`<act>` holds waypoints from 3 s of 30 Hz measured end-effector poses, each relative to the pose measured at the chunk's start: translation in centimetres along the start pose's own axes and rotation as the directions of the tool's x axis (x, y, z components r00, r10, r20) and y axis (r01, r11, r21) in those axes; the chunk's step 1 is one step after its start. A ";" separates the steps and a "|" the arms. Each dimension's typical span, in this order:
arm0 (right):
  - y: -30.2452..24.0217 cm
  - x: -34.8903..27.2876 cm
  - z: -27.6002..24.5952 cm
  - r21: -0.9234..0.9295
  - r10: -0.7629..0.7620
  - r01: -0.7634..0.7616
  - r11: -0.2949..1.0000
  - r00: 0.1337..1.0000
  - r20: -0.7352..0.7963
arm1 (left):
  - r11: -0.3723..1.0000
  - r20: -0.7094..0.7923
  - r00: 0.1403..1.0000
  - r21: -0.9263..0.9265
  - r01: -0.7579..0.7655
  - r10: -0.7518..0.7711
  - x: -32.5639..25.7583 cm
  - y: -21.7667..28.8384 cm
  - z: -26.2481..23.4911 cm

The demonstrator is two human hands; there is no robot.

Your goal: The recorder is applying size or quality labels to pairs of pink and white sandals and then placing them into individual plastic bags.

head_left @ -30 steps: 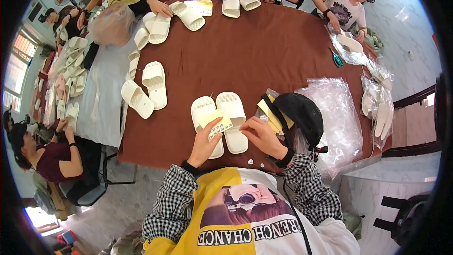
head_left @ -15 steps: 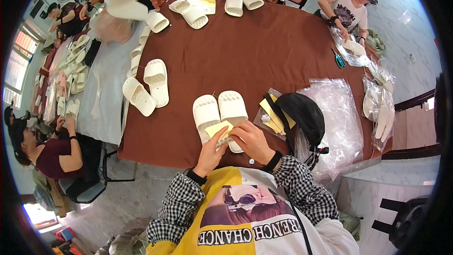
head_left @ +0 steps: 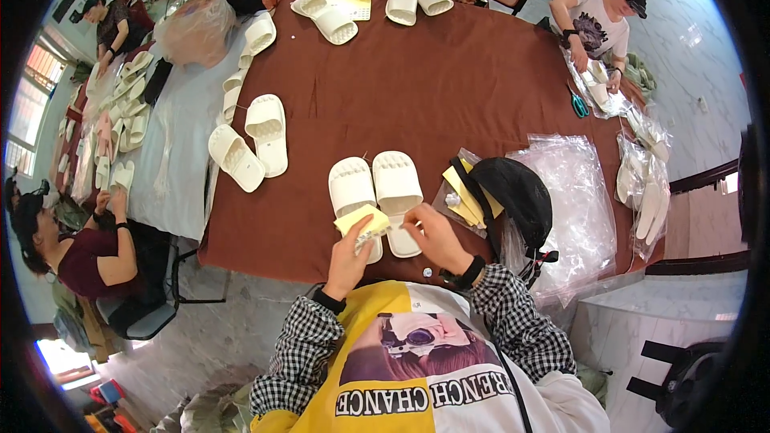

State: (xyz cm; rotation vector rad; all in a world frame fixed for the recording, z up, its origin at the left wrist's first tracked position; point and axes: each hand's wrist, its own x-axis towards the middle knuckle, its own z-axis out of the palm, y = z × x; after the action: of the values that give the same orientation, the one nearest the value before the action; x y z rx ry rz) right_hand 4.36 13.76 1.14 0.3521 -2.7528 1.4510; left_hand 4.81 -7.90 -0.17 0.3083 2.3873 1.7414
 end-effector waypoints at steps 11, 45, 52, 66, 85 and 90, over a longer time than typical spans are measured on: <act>6.9 1.1 1.5 -0.207 0.149 -0.120 0.971 0.980 0.134 | 0.983 -0.460 0.872 -0.149 0.109 -0.166 -1.2 -4.1 -3.7; 6.4 1.6 3.6 -0.503 0.116 -0.046 0.863 0.987 0.108 | 0.929 -0.368 0.875 -0.308 0.204 -0.314 -3.2 -8.7 -3.7; 6.4 1.9 3.4 -0.469 0.210 -0.144 0.871 0.974 0.090 | 0.931 -0.364 0.877 -0.298 0.209 -0.313 -3.2 -8.7 -3.8; 6.3 1.3 2.3 -0.229 0.271 -0.246 0.942 0.959 0.086 | 0.930 -0.350 0.879 -0.287 0.230 -0.325 -3.0 -8.7 -3.8; 4.2 -2.8 1.9 -0.632 -0.105 0.278 0.724 0.949 0.298 | 0.932 -0.338 0.888 -0.290 0.217 -0.312 -3.0 -8.8 -4.0; 3.7 -3.0 2.4 -0.728 -0.101 0.288 0.622 0.952 0.290 | 0.925 -0.338 0.879 -0.294 0.242 -0.337 -2.9 -8.2 -3.9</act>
State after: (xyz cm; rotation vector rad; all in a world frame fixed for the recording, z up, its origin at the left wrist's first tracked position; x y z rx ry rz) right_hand 6.80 14.41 -3.57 0.7693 -3.0352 0.0975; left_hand 6.04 -14.68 -6.78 -0.4489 2.2576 2.0600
